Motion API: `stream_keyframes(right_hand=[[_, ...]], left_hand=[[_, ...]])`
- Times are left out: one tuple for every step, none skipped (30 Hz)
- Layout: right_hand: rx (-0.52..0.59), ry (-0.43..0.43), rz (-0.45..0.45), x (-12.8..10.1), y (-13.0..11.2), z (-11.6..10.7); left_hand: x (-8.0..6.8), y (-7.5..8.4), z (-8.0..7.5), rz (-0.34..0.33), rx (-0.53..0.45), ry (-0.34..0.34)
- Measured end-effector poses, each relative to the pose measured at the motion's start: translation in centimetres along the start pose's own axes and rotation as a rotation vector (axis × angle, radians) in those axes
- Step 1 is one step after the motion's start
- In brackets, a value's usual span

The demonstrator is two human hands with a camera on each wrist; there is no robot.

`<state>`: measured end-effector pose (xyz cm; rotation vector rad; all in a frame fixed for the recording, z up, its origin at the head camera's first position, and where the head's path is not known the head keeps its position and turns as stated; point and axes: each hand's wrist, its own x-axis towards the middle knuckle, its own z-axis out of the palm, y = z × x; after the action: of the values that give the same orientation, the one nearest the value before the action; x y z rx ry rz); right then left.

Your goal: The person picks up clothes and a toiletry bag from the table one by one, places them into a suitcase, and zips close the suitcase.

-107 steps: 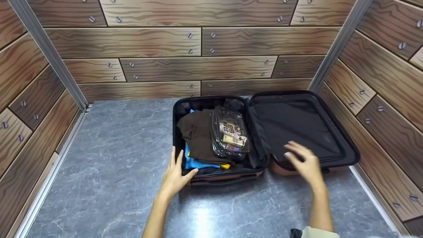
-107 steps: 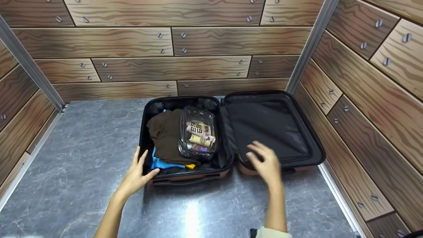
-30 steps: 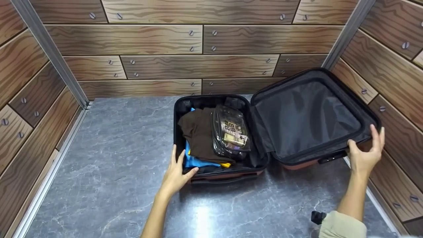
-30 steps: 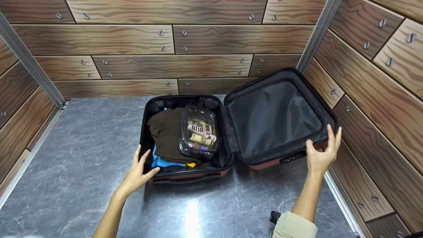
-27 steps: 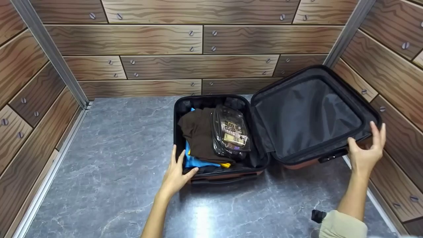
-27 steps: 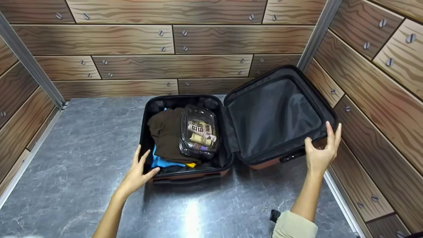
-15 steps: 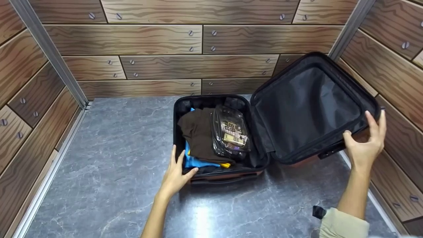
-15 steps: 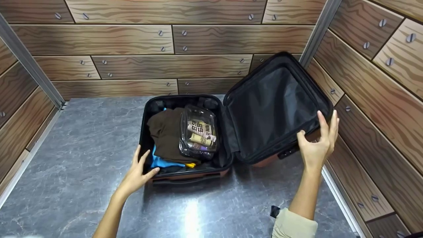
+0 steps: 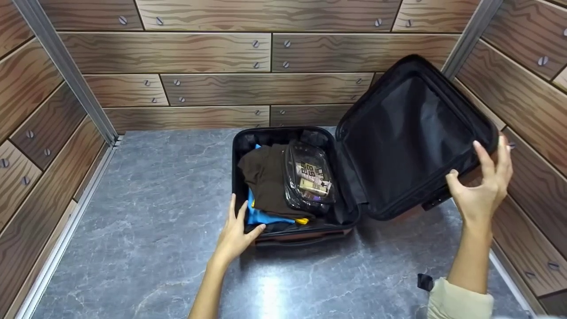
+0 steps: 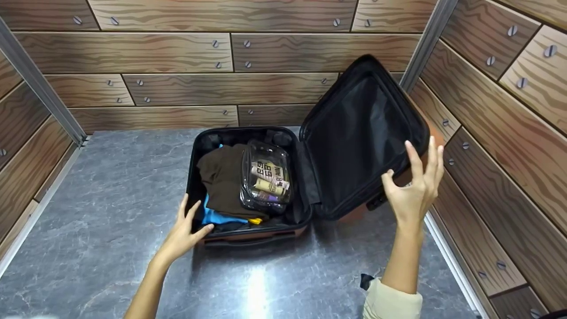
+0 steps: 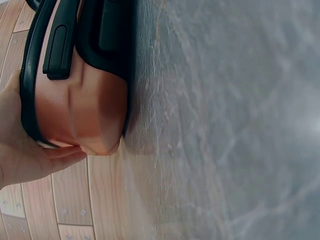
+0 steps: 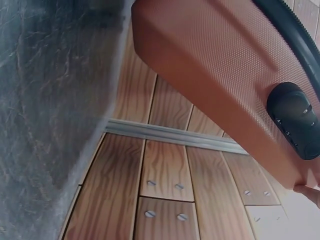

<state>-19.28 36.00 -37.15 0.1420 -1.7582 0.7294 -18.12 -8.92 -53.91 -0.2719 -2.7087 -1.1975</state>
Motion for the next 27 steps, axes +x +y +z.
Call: stream_keyframes(right_hand=[[-0.002, 0.002, -0.013, 0.0, 0.1, 0.1], [-0.006, 0.004, -0.022, 0.0, 0.2, 0.3], [-0.01, 0.005, -0.03, 0.1, 0.3, 0.4], [-0.014, 0.005, -0.037, 0.1, 0.2, 0.5], [-0.016, 0.003, -0.042, 0.1, 0.0, 0.6], [-0.019, 0.0, -0.046, 0.2, -0.3, 0.6], [-0.022, -0.005, -0.051, 0.2, -0.6, 0.7], [-0.031, -0.012, -0.054, 0.3, -1.0, 0.8], [-0.04, -0.02, -0.06, 0.4, -1.4, 0.9], [-0.05, -0.029, -0.067, 0.4, -1.8, 1.0], [-0.058, -0.035, -0.077, 0.5, -2.1, 1.1], [-0.059, -0.039, -0.087, 0.6, -2.4, 1.2], [-0.063, -0.042, -0.096, 0.7, -2.6, 1.4], [-0.068, -0.045, -0.107, 0.8, -2.7, 1.5], [-0.074, -0.049, -0.118, 0.8, -2.8, 1.7], [-0.075, -0.05, -0.128, 0.9, -2.8, 1.9], [-0.077, -0.052, -0.135, 0.9, -2.8, 2.0], [-0.081, -0.057, -0.139, 0.9, -2.8, 2.2], [-0.089, -0.061, -0.142, 0.9, -2.8, 2.3], [-0.094, -0.066, -0.145, 0.9, -2.9, 2.4], [-0.095, -0.072, -0.148, 0.9, -3.0, 2.5], [-0.092, -0.078, -0.151, 0.8, -3.3, 2.6], [-0.09, -0.089, -0.153, 0.8, -3.5, 2.8], [-0.084, -0.101, -0.157, 0.9, -3.9, 2.9], [-0.077, -0.11, -0.165, 0.9, -4.4, 3.1], [-0.062, -0.12, -0.173, 0.9, -4.9, 3.3], [-0.042, -0.127, -0.182, 1.0, -5.5, 3.5]], left_hand=[[0.0, 0.0, 0.0, -0.004, 0.002, -0.002], [0.0, 0.0, 0.0, -0.007, 0.002, -0.004], [0.0, 0.0, -0.1, -0.008, 0.002, -0.005], [0.0, 0.0, -0.1, -0.009, 0.003, -0.006], [0.0, 0.0, -0.1, -0.013, 0.003, -0.009], [0.0, 0.0, -0.1, -0.018, 0.001, -0.012], [0.0, 0.0, -0.1, -0.018, -0.002, -0.011], [0.0, 0.0, -0.1, -0.018, -0.003, -0.012], [0.0, 0.0, -0.1, -0.02, -0.003, -0.013], [0.0, 0.0, -0.1, -0.021, -0.003, -0.015], [0.0, 0.0, -0.1, -0.022, -0.003, -0.016], [0.0, 0.1, -0.1, -0.022, -0.003, -0.016], [0.0, 0.1, -0.1, -0.023, -0.004, -0.016], [0.0, 0.1, -0.1, -0.024, -0.003, -0.015], [0.0, 0.1, -0.1, -0.024, -0.004, -0.015], [0.0, 0.1, -0.1, -0.024, -0.004, -0.014], [0.0, 0.1, 0.0, -0.023, -0.005, -0.012], [0.0, 0.1, 0.0, -0.017, -0.004, -0.006], [0.0, 0.1, 0.0, -0.012, -0.003, -0.002], [0.0, 0.1, 0.0, -0.007, -0.001, 0.001], [0.0, 0.1, 0.1, -0.002, -0.001, 0.003], [0.0, 0.0, 0.1, 0.003, 0.0, 0.007], [0.0, 0.0, 0.1, 0.009, -0.001, 0.01], [0.0, 0.0, 0.1, 0.015, 0.0, 0.013], [0.0, 0.0, 0.1, 0.015, -0.002, 0.013], [0.0, -0.1, 0.1, 0.016, -0.004, 0.013], [0.0, -0.1, 0.0, 0.014, -0.006, 0.014]])
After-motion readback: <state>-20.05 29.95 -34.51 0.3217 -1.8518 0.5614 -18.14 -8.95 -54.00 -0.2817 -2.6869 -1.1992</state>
